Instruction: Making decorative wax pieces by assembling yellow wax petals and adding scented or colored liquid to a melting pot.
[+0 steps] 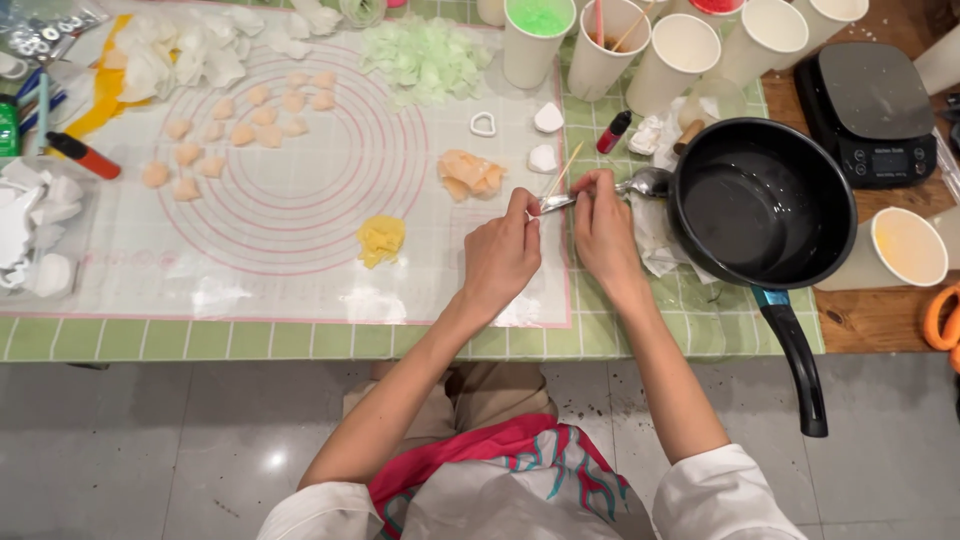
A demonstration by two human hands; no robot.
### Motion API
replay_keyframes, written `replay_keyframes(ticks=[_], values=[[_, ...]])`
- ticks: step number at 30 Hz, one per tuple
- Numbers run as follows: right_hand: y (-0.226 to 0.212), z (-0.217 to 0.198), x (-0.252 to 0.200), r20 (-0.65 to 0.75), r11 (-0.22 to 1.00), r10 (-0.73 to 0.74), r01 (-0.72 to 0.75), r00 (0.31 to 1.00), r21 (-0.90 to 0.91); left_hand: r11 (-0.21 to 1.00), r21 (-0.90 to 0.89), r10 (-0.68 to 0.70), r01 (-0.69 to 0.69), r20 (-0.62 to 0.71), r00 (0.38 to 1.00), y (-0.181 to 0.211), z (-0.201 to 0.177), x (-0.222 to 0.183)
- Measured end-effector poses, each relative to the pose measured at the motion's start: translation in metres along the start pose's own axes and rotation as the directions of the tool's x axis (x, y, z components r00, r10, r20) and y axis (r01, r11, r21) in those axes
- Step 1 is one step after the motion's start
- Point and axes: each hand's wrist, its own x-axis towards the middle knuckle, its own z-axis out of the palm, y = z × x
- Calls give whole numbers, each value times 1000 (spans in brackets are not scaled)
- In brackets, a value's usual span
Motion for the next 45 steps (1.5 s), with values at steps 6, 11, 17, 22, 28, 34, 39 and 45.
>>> replay_keyframes(ticks=[6,11,17,22,28,34,39,45], values=[[-24,-6,5,-2,990,114,-114,993,-86,998,-30,59,-59,-11,998,-19,-4,3],[-38,-9,-4,-44,982,177,-180,983,-65,999,-45,30,-26,106,994,-5,-14,4],[-34,-8,-15,-86,983,181,-182,980,-5,985,55,163,-166,65,985,-2,-14,-5],[-32,-6,-14,-100,991,136,-136,986,9,970,50,234,-236,50,971,7,-16,-6],[-35,-9,-15,-136,996,92,-93,986,-3,919,145,362,-366,58,931,12,2,5],[-41,-20,-20,-133,997,59,-52,989,62,842,285,456,-458,79,886,7,20,26],[-49,-38,-34,-72,1000,20,-19,997,22,899,196,398,-391,2,917,3,8,35],[-49,-108,-67,-157,992,33,-51,987,-112,957,114,276,-265,-91,957,-5,-36,34]])
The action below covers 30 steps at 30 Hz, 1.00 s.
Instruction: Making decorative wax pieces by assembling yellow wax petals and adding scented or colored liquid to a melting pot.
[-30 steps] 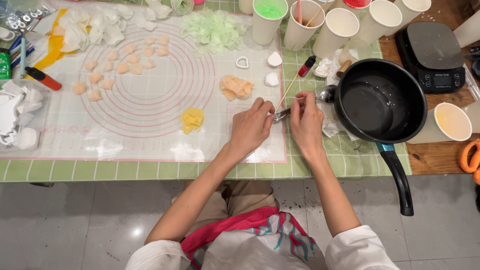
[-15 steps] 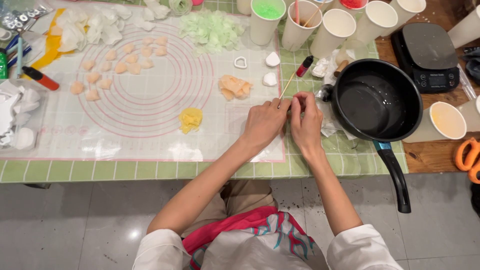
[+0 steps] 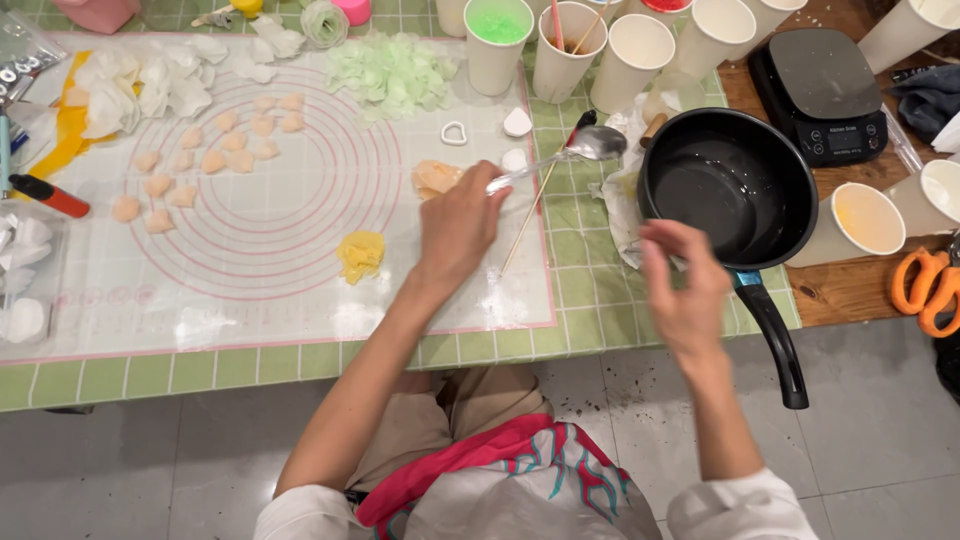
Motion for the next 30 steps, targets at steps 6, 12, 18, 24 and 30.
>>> replay_keyframes(ticks=[6,12,18,24,30], values=[[8,-83,-23,-90,953,158,-176,983,-246,998,-42,-57,56,-22,998,-7,-32,-11],[-14,-108,-37,-78,770,422,-403,903,-495,974,-110,-190,200,92,977,1,-35,-14],[-4,-103,-46,-32,612,734,-682,678,-401,959,-216,-154,183,146,977,2,-15,-18],[-2,-97,-50,-66,706,627,-602,776,-374,865,-283,-298,414,373,879,17,-15,-15],[3,-88,-40,-71,713,629,-612,774,-343,807,-376,-304,455,396,866,-5,0,-24]])
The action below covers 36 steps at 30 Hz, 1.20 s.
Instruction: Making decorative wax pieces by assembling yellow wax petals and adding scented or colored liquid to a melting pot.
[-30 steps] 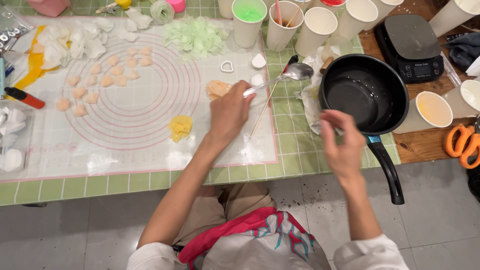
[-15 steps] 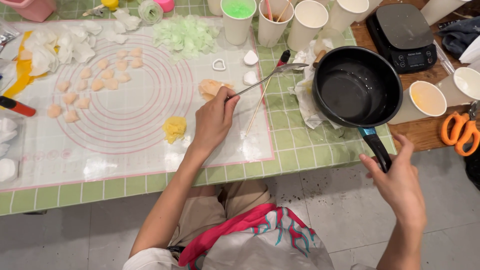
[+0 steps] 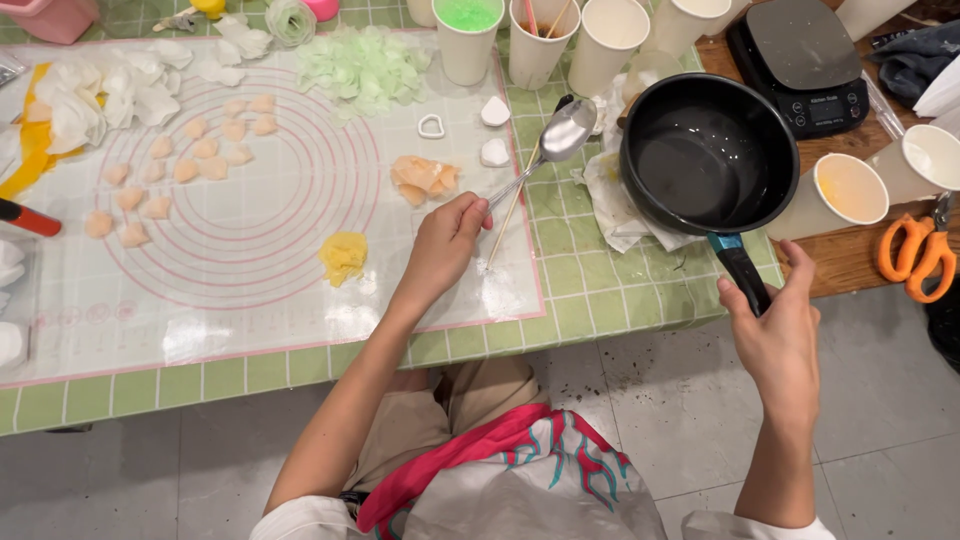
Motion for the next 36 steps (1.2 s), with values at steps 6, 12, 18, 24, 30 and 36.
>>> replay_keyframes(ticks=[6,12,18,24,30,36], values=[[42,7,23,83,964,-27,4,996,265,983,-182,-6,15,52,999,-27,13,0],[94,10,37,553,262,-105,-513,827,817,989,-129,71,-72,-12,997,-4,13,-8],[96,18,53,638,-270,-468,-786,612,556,989,-149,1,-7,-36,999,4,4,-19],[108,20,67,609,-260,-549,-809,573,527,994,-104,-23,19,-34,999,1,-2,-26],[90,20,62,603,-175,-461,-733,651,657,996,67,60,-57,-50,997,-5,-1,-34],[81,17,61,599,-190,-426,-715,678,673,944,302,135,-136,23,991,-6,19,-37]])
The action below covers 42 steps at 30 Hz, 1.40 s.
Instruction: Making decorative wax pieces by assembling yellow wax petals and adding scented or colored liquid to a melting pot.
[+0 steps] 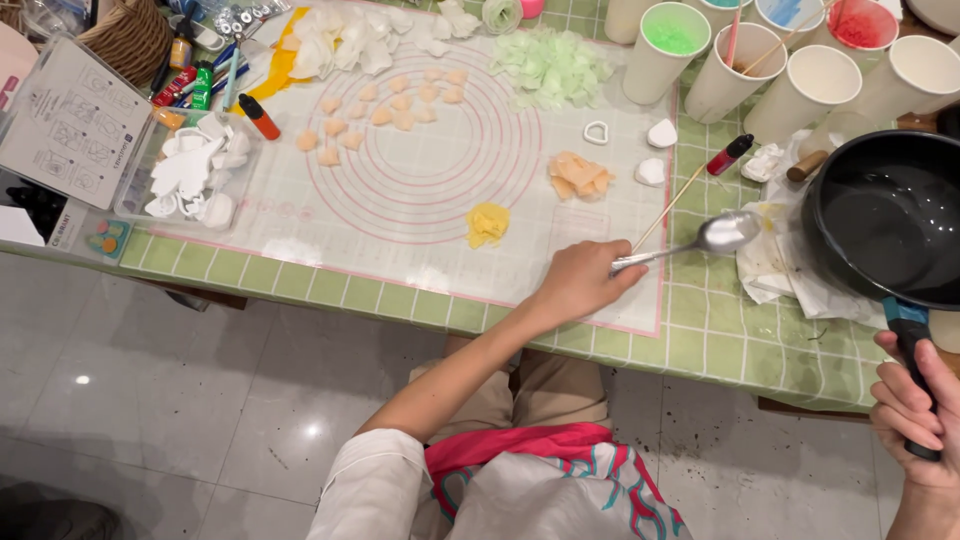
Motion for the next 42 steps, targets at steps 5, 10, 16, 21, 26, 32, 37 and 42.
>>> replay_keyframes(ticks=[5,10,16,21,26,32,37,42], values=[[3,13,0,24,1000,-12,12,1000,5,999,27,35,-34,-11,999,8,21,6],[-2,10,2,70,998,-21,17,997,56,999,17,35,-35,-26,999,8,32,8],[-26,-29,7,153,987,-22,-3,988,160,1000,-23,20,-21,-10,1000,15,23,6],[-38,-56,5,75,997,-62,59,995,43,992,-113,-70,57,-120,990,10,17,5],[-18,13,5,223,999,28,-35,974,28,967,-177,-207,185,-119,971,11,-8,-3],[6,74,11,306,996,76,-88,949,26,924,-370,-211,94,-291,933,-19,-48,-37],[25,107,23,295,993,117,-110,948,-40,817,-573,-239,-68,-443,864,-79,-96,-68],[44,141,29,208,980,114,-76,972,-181,865,-477,-373,153,-409,833,-70,-123,-82]])
